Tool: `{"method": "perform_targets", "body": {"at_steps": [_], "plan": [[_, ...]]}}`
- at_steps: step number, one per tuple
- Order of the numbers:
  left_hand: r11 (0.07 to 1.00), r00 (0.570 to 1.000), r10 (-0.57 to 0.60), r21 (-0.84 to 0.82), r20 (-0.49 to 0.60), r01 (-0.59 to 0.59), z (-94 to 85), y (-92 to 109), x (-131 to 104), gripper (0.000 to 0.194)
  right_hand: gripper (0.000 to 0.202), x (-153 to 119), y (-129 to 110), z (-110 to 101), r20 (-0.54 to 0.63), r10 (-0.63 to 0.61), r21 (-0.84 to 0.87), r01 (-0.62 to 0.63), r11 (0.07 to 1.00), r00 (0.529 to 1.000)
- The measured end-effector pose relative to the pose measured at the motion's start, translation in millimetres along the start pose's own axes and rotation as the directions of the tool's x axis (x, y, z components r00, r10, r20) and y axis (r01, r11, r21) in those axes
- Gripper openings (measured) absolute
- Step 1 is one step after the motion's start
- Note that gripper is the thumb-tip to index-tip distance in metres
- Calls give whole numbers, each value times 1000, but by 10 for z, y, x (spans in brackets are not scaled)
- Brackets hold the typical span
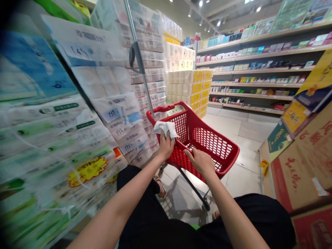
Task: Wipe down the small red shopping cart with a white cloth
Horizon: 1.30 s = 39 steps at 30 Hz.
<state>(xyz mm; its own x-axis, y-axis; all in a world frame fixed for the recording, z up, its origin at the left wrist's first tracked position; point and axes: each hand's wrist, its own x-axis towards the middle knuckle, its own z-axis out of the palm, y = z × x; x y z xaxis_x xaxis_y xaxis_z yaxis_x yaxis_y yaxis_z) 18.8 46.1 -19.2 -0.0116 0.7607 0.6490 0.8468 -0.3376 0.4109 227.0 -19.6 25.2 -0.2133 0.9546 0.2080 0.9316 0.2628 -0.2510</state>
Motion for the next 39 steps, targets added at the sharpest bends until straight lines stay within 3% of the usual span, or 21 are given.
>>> {"method": "perform_targets", "body": {"at_steps": [4,7,10,16,19,22,27,34,39], "plan": [[996,994,80,42,69,-83,78,278,-332,67,59,-5,-8,2,-13,-9,-7,9,1000,1000],[984,987,136,107,90,-145,50,318,-433,69,59,-12,-7,-4,-18,-23,-6,23,1000,1000],[966,984,164,191,75,-175,-8,188,-321,68,59,-14,0,-11,1,-23,-9,23,1000,1000],[953,990,133,266,51,-142,-186,-212,130,65,59,-7,11,-23,10,-26,-14,26,1000,1000],[948,991,122,289,46,-130,-245,-267,220,65,61,-7,19,-20,15,-19,-15,19,1000,1000],[949,995,94,302,20,-96,-235,-198,199,65,61,-9,27,-11,18,-17,-10,17,1000,1000],[963,997,81,257,8,-81,-106,91,-58,69,62,-2,20,-7,16,-15,39,14,999,1000],[957,958,247,118,146,-264,74,617,-756,77,68,14,57,-10,20,6,100,-8,995,1000],[923,914,351,89,204,-374,-7,630,-891,73,70,27,99,15,46,77,77,-80,994,996]]}}
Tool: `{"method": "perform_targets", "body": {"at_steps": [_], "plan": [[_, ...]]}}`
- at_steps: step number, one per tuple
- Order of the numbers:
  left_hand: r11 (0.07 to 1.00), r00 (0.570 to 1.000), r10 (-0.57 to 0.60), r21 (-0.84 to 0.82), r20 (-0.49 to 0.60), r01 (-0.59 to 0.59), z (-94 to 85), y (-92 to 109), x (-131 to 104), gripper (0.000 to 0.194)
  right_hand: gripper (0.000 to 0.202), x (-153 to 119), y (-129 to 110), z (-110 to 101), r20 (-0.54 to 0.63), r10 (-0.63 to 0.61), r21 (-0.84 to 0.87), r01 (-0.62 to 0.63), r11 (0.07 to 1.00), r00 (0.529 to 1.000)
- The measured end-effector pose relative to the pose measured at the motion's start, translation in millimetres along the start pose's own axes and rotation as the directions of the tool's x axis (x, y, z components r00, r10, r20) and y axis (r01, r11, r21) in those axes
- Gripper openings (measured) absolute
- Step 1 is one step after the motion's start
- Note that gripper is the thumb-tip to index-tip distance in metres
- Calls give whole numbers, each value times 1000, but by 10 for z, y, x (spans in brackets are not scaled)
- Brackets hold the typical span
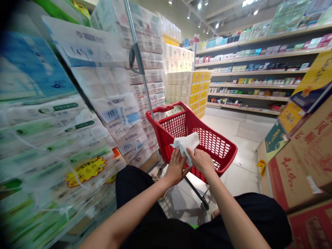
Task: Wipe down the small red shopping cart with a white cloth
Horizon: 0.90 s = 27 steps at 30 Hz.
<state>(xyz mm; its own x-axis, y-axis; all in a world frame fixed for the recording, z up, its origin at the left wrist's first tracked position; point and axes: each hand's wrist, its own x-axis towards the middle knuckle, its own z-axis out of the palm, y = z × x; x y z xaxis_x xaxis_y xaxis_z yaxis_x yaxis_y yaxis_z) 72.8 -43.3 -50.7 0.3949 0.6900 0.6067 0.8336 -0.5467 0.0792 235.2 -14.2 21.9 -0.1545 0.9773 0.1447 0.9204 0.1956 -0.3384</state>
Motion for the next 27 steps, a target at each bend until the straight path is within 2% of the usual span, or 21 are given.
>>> {"method": "perform_targets", "body": {"at_steps": [3,7,12,15,17,19,23,25,27], "plan": [[998,999,-32,44,-40,34,-79,-185,44,69,68,2,0,-4,-3,-44,19,44,999,999],[986,988,-118,106,-95,128,-207,-531,238,66,66,3,-8,-30,-15,-79,50,80,996,997],[986,995,-78,142,-69,87,-402,-971,544,55,67,20,-8,-51,-3,-54,71,54,996,999],[980,992,-101,162,-82,113,-449,-1091,660,47,67,17,-12,-53,-21,-58,61,59,996,998],[983,994,-86,157,-72,97,-424,-1061,687,43,67,16,-15,-52,-29,-58,56,59,997,998],[991,999,-27,128,-34,31,-358,-933,668,42,67,23,-13,-48,-27,-59,55,60,997,998],[991,991,128,43,39,-130,-173,-475,540,48,66,57,18,-32,-45,-58,73,62,995,997],[989,988,150,10,44,-150,-101,-251,473,57,65,75,47,-23,-102,-21,91,31,995,995],[988,987,152,-4,47,-152,-65,-110,433,65,62,91,80,-14,-172,14,118,7,993,985]]}}
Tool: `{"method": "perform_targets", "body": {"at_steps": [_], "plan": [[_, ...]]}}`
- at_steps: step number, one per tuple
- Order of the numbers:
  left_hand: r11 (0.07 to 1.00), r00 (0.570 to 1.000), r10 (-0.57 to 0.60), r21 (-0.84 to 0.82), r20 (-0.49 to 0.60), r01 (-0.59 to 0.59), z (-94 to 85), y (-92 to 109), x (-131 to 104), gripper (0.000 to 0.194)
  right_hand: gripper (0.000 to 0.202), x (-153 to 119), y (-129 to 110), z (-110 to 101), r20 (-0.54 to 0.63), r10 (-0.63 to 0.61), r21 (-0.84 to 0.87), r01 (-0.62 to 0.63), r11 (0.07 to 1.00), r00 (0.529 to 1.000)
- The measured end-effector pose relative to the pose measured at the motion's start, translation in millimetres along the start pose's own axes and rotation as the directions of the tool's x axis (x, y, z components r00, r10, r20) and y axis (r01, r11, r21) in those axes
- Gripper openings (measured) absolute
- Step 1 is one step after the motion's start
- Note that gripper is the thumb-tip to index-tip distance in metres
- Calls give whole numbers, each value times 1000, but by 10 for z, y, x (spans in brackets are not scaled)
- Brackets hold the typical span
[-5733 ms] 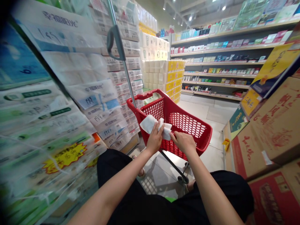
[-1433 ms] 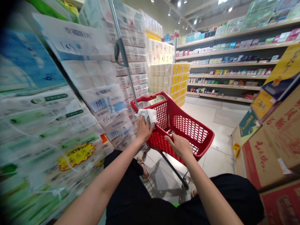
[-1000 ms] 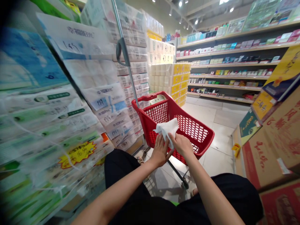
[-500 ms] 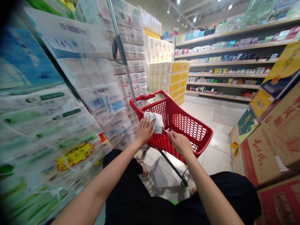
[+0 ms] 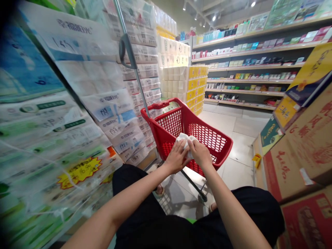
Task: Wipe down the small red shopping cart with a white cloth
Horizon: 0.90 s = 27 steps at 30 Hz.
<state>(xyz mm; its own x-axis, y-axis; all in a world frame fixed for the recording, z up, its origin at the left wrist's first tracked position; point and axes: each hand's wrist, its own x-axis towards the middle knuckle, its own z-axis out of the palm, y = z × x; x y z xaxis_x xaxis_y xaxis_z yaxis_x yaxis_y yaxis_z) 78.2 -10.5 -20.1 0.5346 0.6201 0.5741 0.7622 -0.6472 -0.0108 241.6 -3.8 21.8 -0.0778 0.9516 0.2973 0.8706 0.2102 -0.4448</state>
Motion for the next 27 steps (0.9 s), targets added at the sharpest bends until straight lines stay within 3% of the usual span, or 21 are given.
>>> {"method": "perform_targets", "body": {"at_steps": [3,8,11,14,18,22,27], "plan": [[999,999,31,10,25,-31,-25,4,9,64,54,22,46,10,-81,-1,67,7,998,997],[993,991,118,10,65,-119,-188,-336,100,49,52,46,77,24,-226,-50,187,94,978,973],[1000,1000,7,-2,24,-7,-280,-577,195,46,52,48,85,27,-256,-178,154,222,963,950],[993,993,-114,27,7,114,-347,-801,286,39,47,53,105,35,-198,-290,111,316,942,936],[993,995,-95,70,30,93,-352,-946,326,29,47,71,124,45,-202,-264,146,296,944,943],[998,998,-62,32,-6,63,-221,-770,292,27,49,91,116,48,-220,-233,166,272,948,947],[989,998,55,-140,14,-53,-23,-215,245,54,53,97,136,50,-76,-221,129,230,965,972]]}}
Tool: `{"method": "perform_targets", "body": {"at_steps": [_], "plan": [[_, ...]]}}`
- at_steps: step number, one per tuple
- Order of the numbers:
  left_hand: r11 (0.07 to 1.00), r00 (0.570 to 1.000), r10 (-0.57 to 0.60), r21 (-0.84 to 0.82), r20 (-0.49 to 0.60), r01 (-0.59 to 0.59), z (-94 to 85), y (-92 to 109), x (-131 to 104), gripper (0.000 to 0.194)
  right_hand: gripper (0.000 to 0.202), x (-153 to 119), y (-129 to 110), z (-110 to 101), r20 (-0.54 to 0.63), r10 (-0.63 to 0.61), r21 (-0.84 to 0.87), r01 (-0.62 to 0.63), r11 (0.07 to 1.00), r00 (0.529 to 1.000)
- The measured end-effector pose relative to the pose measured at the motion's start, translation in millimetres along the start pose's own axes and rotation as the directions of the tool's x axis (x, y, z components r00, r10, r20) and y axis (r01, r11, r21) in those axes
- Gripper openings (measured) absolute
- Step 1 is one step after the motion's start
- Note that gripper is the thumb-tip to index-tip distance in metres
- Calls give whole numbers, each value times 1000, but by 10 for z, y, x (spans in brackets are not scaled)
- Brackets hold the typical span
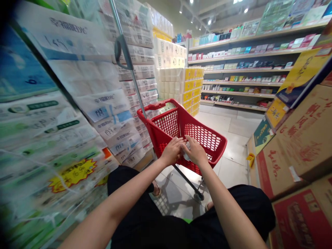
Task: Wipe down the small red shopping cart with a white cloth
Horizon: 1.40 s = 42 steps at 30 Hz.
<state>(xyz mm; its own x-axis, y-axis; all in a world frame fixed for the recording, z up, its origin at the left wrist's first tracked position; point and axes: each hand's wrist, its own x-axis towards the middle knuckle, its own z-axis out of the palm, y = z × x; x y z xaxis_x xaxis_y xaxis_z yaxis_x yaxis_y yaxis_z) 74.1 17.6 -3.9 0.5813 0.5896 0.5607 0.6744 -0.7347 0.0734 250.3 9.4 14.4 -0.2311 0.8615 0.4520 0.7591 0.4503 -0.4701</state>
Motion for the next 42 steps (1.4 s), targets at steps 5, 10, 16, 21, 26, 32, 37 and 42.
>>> {"method": "perform_targets", "body": {"at_steps": [5,10,16,21,26,32,37,42], "plan": [[981,1000,-6,-196,-2,5,-80,199,74,63,53,-22,28,-65,77,46,-80,-40,996,996],[993,1000,26,-114,-11,-28,-482,-316,214,39,55,-21,-13,-73,135,78,-239,-44,970,988],[970,993,-73,239,87,50,-569,-951,157,36,48,-7,-88,-63,182,78,-424,7,905,980],[961,993,-109,259,42,95,-444,-1019,121,38,47,-79,-109,-43,143,31,-500,45,865,989],[973,994,-99,214,42,88,-476,-998,107,39,47,-391,64,-127,78,48,-612,10,791,996],[970,992,-123,214,10,118,-436,-946,107,39,47,-698,325,-346,52,98,-581,-50,812,994],[968,990,-140,208,-6,138,-360,-844,172,37,44,-436,176,-239,90,139,-597,-58,800,986],[971,990,-138,190,-43,143,-286,-643,223,36,45,2,-152,33,99,112,-597,-31,802,989]]}}
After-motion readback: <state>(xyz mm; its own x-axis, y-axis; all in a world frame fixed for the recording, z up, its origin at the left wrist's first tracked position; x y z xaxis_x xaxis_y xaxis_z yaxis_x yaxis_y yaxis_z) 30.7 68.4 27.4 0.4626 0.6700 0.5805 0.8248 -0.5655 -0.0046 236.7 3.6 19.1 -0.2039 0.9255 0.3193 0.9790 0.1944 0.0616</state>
